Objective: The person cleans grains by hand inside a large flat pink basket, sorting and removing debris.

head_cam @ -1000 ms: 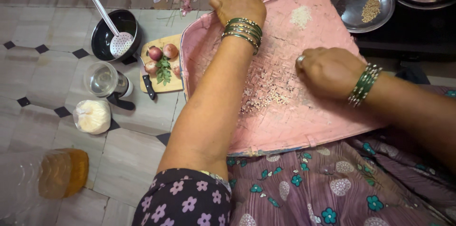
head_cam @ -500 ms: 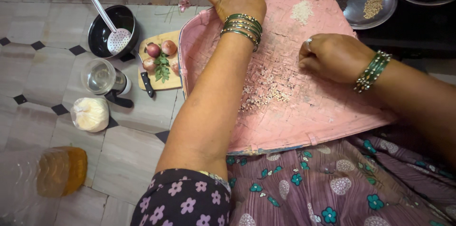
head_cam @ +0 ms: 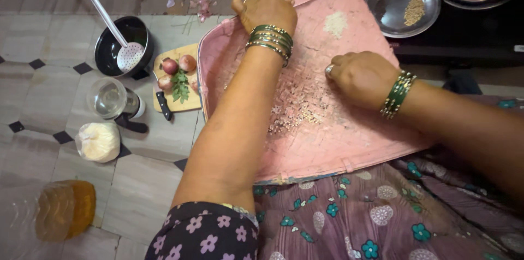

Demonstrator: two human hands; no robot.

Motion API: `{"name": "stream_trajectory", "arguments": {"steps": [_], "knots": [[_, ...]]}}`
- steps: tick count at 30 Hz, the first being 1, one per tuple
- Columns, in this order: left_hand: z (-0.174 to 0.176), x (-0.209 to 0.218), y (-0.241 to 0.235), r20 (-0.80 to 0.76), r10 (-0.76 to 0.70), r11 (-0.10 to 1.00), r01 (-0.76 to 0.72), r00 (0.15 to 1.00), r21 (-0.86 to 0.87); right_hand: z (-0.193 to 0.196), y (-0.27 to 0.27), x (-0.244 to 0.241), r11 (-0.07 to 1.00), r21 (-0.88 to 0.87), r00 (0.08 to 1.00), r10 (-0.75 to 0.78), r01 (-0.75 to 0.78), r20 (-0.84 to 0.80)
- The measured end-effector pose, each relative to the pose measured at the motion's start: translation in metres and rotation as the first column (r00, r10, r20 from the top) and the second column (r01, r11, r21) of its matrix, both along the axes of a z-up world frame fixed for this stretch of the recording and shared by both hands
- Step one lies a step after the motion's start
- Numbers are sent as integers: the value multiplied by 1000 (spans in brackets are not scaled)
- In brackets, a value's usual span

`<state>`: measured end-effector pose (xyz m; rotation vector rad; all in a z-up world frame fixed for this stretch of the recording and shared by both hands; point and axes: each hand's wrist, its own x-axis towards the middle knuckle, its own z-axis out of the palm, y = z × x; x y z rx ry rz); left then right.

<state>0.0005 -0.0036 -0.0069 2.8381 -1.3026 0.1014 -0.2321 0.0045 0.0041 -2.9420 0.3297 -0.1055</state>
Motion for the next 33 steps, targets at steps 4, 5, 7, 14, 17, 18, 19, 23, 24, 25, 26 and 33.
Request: {"name": "stream_trajectory", "arguments": {"steps": [4,5,7,14,17,18,19,23,24,25,26,33], "knots": [[0,3,1,-6,14,999,-14,1000,-37,19,3,1,999,34,996,-38,41,-82],[0,4,1,-6,15,999,-15,1000,-34,25,1,-5,988,41,972,-141,151,-187],[0,6,2,-47,24,1000,-24,999,-2,32,-18,-3,930,163,931,-292,330,-218],[4,1,0,-21,33,999,-33,999,5,27,-45,-9,884,245,909,-346,399,-233],[5,2,1,-23,17,1000,-17,1000,1,14,-55,-13,890,265,928,-343,371,-148],[4,3,2,-39,23,1000,-23,999,-3,10,-67,-15,890,262,927,-344,373,-149],[4,4,3,-55,28,1000,-28,998,-8,8,-85,-17,863,288,910,-398,414,-116],[0,5,7,-17,11,994,-13,1000,-106,-27,-149,-40,769,205,782,-623,606,26],[-1,6,6,-10,5,995,-6,1000,-103,-43,-165,-45,768,203,781,-624,607,27],[-2,6,6,-6,3,995,-3,1000,-102,-61,-178,-47,707,218,731,-680,673,-52],[-2,5,4,-9,4,994,-5,1000,-105,-80,-190,-49,639,225,673,-728,736,-132],[1,3,4,-14,29,998,-29,999,-48,-155,-221,-31,663,229,700,-694,713,-170]]}}
